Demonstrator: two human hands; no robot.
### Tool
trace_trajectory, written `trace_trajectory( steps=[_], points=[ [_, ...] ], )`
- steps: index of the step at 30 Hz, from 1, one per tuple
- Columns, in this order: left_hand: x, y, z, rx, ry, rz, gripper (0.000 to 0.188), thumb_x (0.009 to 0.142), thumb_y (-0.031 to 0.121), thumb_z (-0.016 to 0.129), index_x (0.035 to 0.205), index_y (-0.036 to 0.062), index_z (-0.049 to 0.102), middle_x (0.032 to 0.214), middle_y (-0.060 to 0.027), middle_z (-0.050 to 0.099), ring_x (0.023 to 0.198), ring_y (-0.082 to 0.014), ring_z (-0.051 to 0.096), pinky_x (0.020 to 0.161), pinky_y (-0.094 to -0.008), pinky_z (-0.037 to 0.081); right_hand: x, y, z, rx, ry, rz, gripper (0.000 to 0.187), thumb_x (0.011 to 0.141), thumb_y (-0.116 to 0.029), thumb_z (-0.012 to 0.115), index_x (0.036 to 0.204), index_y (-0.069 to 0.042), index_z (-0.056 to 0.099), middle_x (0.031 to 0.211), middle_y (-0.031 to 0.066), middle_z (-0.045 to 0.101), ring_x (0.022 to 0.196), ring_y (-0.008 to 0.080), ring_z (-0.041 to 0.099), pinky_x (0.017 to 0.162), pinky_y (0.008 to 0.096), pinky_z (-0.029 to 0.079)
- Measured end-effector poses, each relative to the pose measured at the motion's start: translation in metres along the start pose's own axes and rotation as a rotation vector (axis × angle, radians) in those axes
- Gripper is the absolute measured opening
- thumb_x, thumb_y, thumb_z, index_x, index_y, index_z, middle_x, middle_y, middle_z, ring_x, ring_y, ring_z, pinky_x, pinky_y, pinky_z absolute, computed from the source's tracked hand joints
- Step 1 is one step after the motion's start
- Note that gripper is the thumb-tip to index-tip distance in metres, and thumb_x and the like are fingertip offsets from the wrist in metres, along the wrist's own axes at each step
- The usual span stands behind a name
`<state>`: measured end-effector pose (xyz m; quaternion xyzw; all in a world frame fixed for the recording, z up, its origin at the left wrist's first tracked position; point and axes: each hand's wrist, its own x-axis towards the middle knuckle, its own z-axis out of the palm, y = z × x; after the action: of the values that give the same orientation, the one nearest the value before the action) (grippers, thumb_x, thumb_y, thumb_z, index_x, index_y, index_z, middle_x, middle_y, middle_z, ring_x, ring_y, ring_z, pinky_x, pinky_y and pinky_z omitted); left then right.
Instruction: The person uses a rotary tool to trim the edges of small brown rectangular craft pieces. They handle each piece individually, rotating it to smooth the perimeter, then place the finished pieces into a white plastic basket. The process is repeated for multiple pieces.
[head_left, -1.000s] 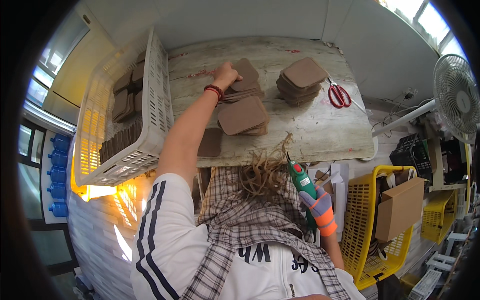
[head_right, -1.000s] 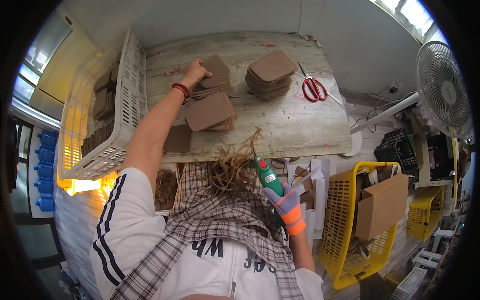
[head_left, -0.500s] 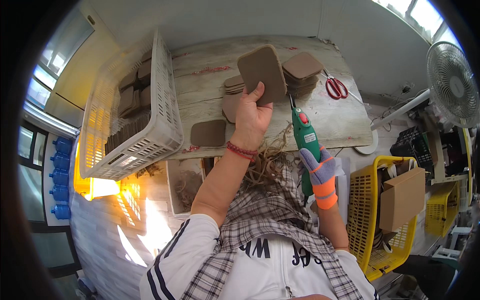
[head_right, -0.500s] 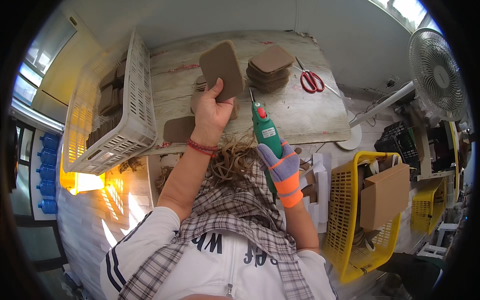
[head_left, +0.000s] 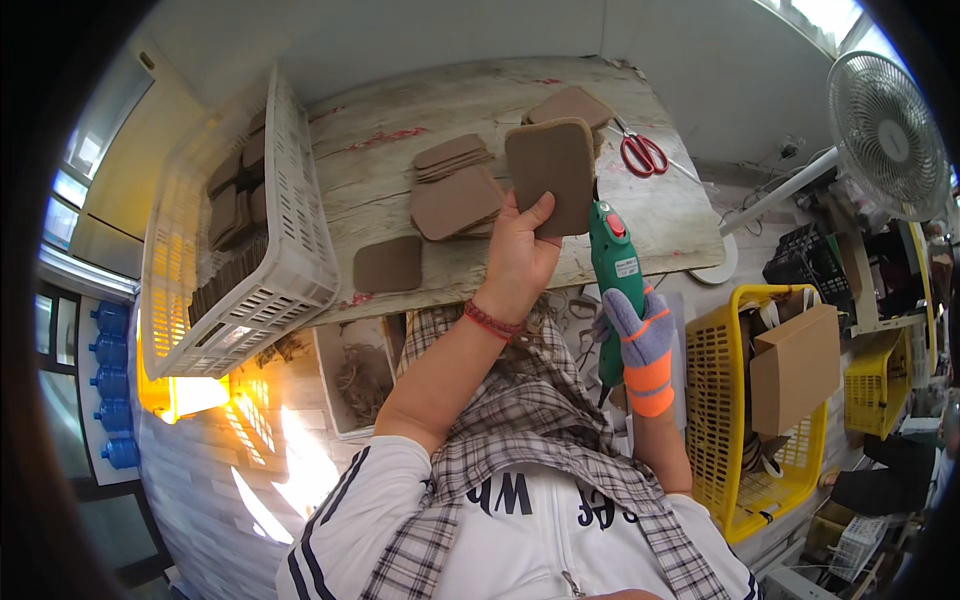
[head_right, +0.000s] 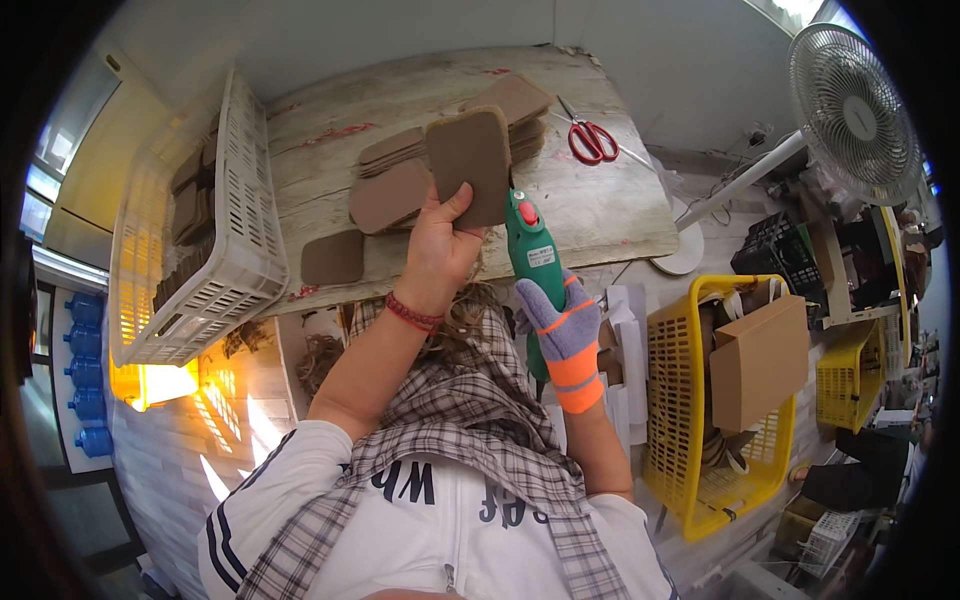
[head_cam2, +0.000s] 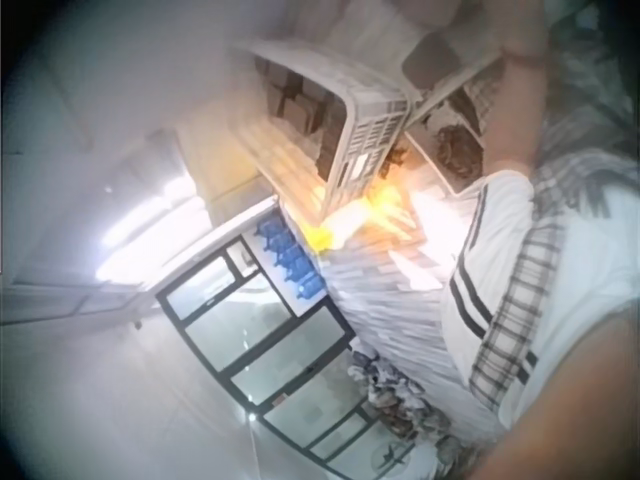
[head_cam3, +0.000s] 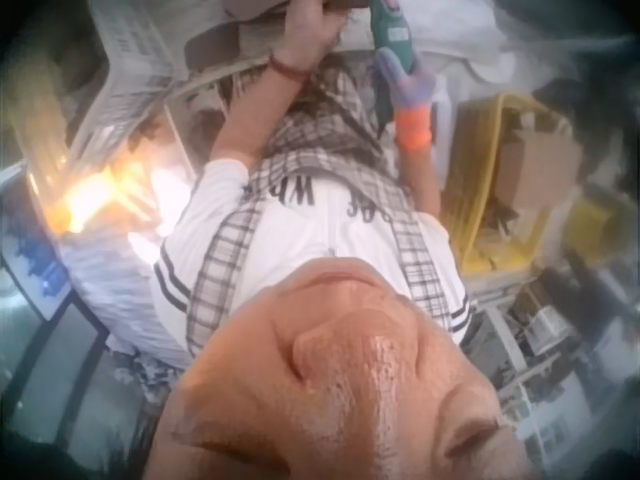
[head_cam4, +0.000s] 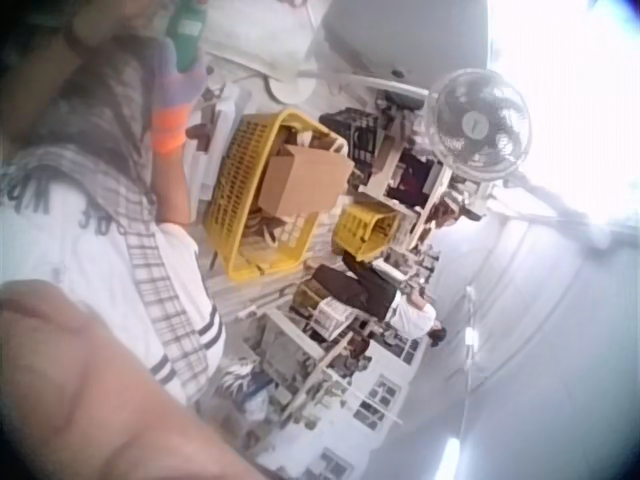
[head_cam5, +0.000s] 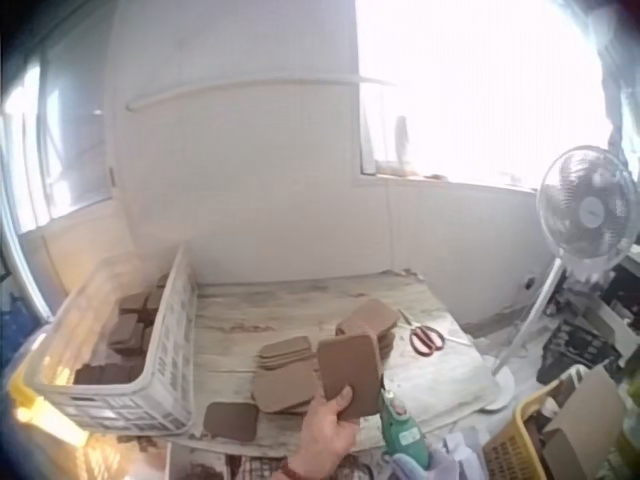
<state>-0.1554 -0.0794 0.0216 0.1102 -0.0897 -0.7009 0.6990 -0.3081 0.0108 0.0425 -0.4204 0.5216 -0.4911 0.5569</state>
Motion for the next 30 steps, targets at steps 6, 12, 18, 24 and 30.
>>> trace_trajectory(
  steps=[6,12,18,24,30],
  points=[
    [-0.013,-0.007,-0.018,0.124,-0.078,-0.033,0.04,0.087,-0.003,0.054,0.125,0.0085,0.048,0.124,-0.0082,0.054,0.116,-0.0233,0.052,0.1,-0.039,0.044,0.001,-0.007,-0.005,0.06,0.004,-0.02,0.022,0.084,-0.016,0.067,0.096,0.0,0.057,0.069,0.0045,0.062,0.053,0.0096,0.057,0.048,0.0218,0.044],
    [-0.027,0.008,-0.032,0.253,-0.098,-0.088,0.038,0.087,-0.005,0.054,0.123,0.0053,0.049,0.119,-0.0091,0.058,0.11,-0.0209,0.056,0.094,-0.0367,0.049,-0.005,-0.017,-0.013,-0.026,-0.004,-0.002,0.025,0.084,-0.017,0.067,0.099,0.0,0.057,0.07,0.0035,0.062,0.054,0.0087,0.056,0.048,0.0215,0.044],
    [-0.031,0.059,-0.037,0.511,-0.184,-0.151,0.034,0.084,-0.007,0.056,0.116,0.0036,0.055,0.108,-0.0067,0.064,0.099,-0.0176,0.061,0.088,-0.0341,0.052,-0.016,-0.02,-0.034,-0.152,-0.137,0.09,0.03,0.083,-0.017,0.069,0.103,0.001,0.058,0.072,0.0029,0.061,0.056,0.0079,0.056,0.05,0.0213,0.045],
    [-0.033,0.1,-0.039,0.905,-0.24,-0.226,0.032,0.079,-0.008,0.06,0.11,0.0013,0.059,0.1,-0.0028,0.065,0.088,-0.0099,0.061,0.079,-0.0238,0.05,-0.022,-0.01,-0.038,-0.25,-0.239,0.144,0.035,0.081,-0.017,0.071,0.107,0.001,0.057,0.073,0.0023,0.06,0.058,0.0066,0.056,0.051,0.021,0.046],
    [-0.049,0.102,-0.04,1.02,-0.169,-0.357,0.035,0.078,-0.007,0.061,0.111,-0.0006,0.058,0.099,-0.0024,0.064,0.088,-0.0083,0.06,0.08,-0.0229,0.049,-0.023,0.0,-0.027,-0.254,-0.274,0.146,0.038,0.081,-0.017,0.071,0.11,0.002,0.056,0.072,0.0019,0.06,0.055,0.0056,0.053,0.05,0.0205,0.044]
  ],
)
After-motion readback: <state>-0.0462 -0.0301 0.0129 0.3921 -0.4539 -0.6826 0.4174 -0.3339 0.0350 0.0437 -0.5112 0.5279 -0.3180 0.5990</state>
